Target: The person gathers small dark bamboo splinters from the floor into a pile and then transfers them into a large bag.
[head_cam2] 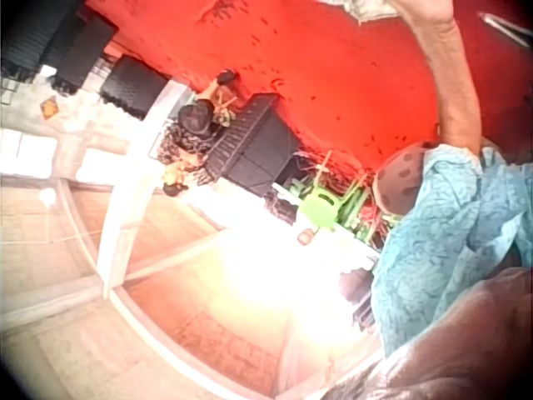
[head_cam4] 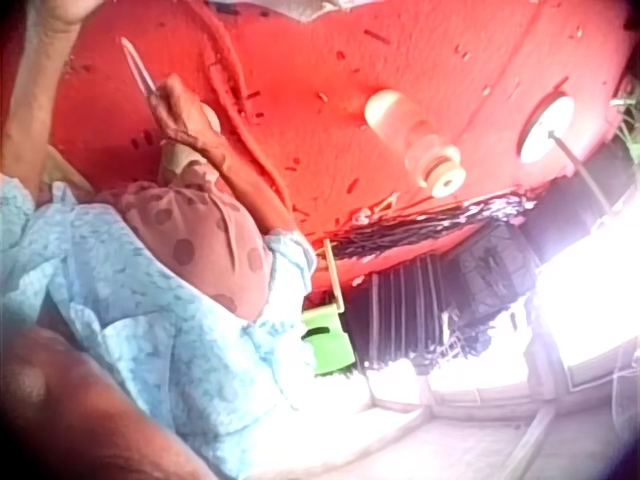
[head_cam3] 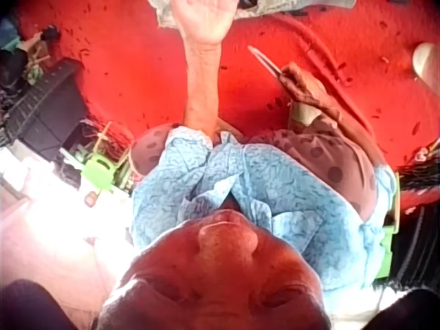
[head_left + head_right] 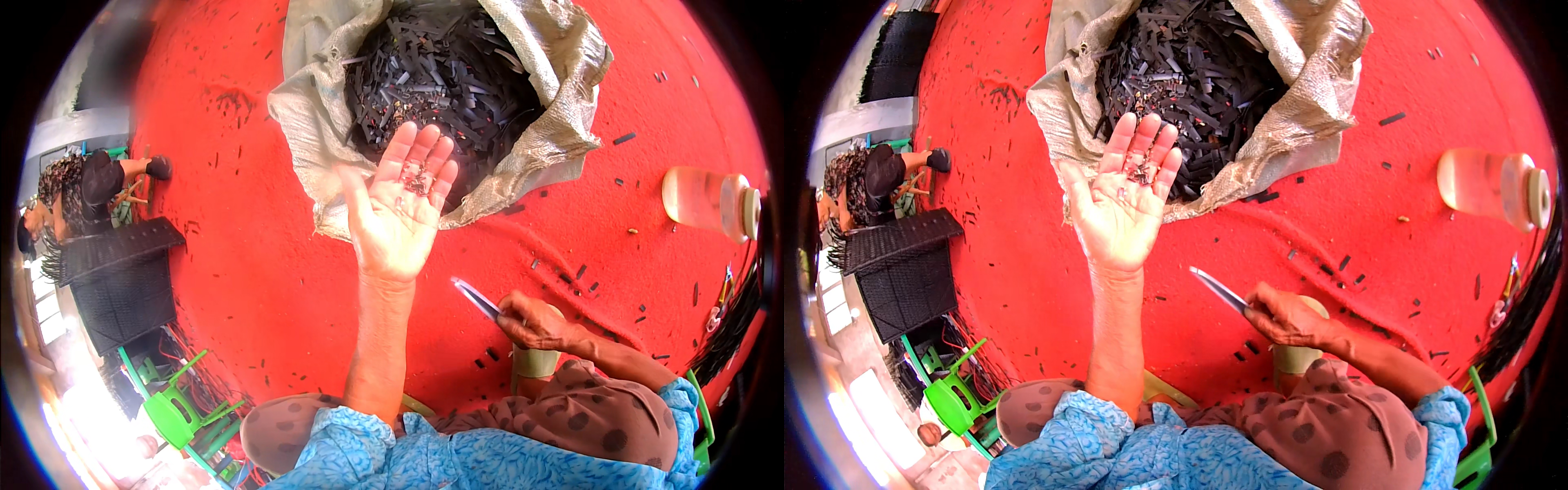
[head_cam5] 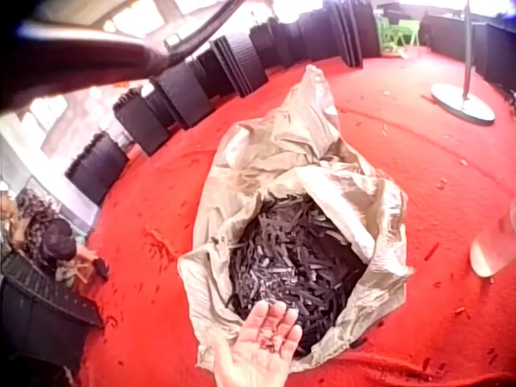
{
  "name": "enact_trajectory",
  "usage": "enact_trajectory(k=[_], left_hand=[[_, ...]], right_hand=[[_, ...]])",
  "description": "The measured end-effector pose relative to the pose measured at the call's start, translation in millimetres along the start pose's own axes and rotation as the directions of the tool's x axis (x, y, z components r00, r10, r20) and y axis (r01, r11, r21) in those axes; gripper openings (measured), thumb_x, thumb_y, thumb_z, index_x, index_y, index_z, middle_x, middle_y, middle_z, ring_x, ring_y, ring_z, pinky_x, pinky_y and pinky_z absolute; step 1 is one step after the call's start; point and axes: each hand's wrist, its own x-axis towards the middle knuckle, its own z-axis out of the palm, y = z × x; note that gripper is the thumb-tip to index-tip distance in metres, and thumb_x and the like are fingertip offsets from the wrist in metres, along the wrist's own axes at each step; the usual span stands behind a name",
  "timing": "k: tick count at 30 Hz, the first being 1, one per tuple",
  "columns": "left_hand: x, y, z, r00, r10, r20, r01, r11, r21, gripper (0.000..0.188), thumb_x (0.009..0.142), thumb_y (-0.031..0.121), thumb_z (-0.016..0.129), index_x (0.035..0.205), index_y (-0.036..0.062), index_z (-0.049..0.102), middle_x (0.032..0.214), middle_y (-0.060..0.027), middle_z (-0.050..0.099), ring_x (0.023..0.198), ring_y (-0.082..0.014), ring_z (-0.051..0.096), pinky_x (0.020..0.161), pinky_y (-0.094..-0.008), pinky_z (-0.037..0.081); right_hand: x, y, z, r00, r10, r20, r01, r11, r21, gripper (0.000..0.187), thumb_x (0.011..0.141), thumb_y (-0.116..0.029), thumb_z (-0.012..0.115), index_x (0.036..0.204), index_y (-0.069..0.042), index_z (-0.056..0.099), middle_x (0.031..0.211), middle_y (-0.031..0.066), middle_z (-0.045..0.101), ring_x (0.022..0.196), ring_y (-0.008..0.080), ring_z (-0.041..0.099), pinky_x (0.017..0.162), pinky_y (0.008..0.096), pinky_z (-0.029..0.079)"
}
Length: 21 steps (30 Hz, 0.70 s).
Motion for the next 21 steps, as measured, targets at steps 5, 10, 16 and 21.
enact_trajectory(k=[5, 10, 16, 21], left_hand=[[-5.0, -4.1, 2.1, 0.999, -0.013, 0.05, 0.015, 0.999, -0.034, 0.078, 0.081, 0.063, 0.031, 0.129, 0.0011, 0.033, 0.13, -0.0178, 0.037, 0.122, -0.0301, 0.033, 0.102, -0.0421, 0.026], [-6.1, -14.9, 6.4, 0.996, -0.056, 0.076, 0.057, 0.998, -0.015, 0.08, 0.08, 0.065, 0.029, 0.13, 0.0021, 0.031, 0.132, -0.0163, 0.036, 0.122, -0.0293, 0.033, 0.103, -0.0418, 0.026], [-7.7, -17.7, 7.0, 0.996, -0.055, 0.072, 0.058, 0.998, -0.04, 0.08, 0.081, 0.063, 0.031, 0.132, 0.0018, 0.028, 0.135, -0.0183, 0.031, 0.126, -0.0335, 0.027, 0.104, -0.0454, 0.022], [-6.5, -17.7, 5.0, 0.992, -0.063, 0.11, 0.07, 0.996, -0.057, 0.08, 0.081, 0.063, 0.032, 0.133, 0.0031, 0.026, 0.136, -0.0178, 0.029, 0.126, -0.0327, 0.026, 0.104, -0.0449, 0.021]], right_hand=[[13.1, -63.7, -22.9, 0.937, -0.008, -0.35, 0.083, 0.976, 0.201, 0.01, 0.085, -0.008, 0.049, 0.091, -0.003, 0.043, 0.065, 0.0063, 0.049, 0.058, 0.0152, 0.051, 0.052, 0.0292, 0.043], [32.0, -82.9, -49.0, 0.88, -0.283, -0.381, 0.226, 0.956, -0.187, 0.012, 0.083, -0.003, 0.048, 0.094, -0.003, 0.042, 0.064, 0.0113, 0.05, 0.056, 0.0268, 0.055, 0.05, 0.0339, 0.044], [27.0, -93.7, -49.1, 0.892, -0.342, -0.295, 0.212, 0.894, -0.395, 0.016, 0.08, -0.002, 0.049, 0.095, -0.003, 0.042, 0.061, 0.0173, 0.049, 0.054, 0.0366, 0.052, 0.045, 0.0404, 0.041], [22.1, -93.8, -45.7, 0.887, -0.377, -0.266, 0.244, 0.872, -0.423, 0.018, 0.079, -0.001, 0.05, 0.095, -0.004, 0.042, 0.06, 0.0166, 0.048, 0.053, 0.0348, 0.053, 0.043, 0.0407, 0.039]])
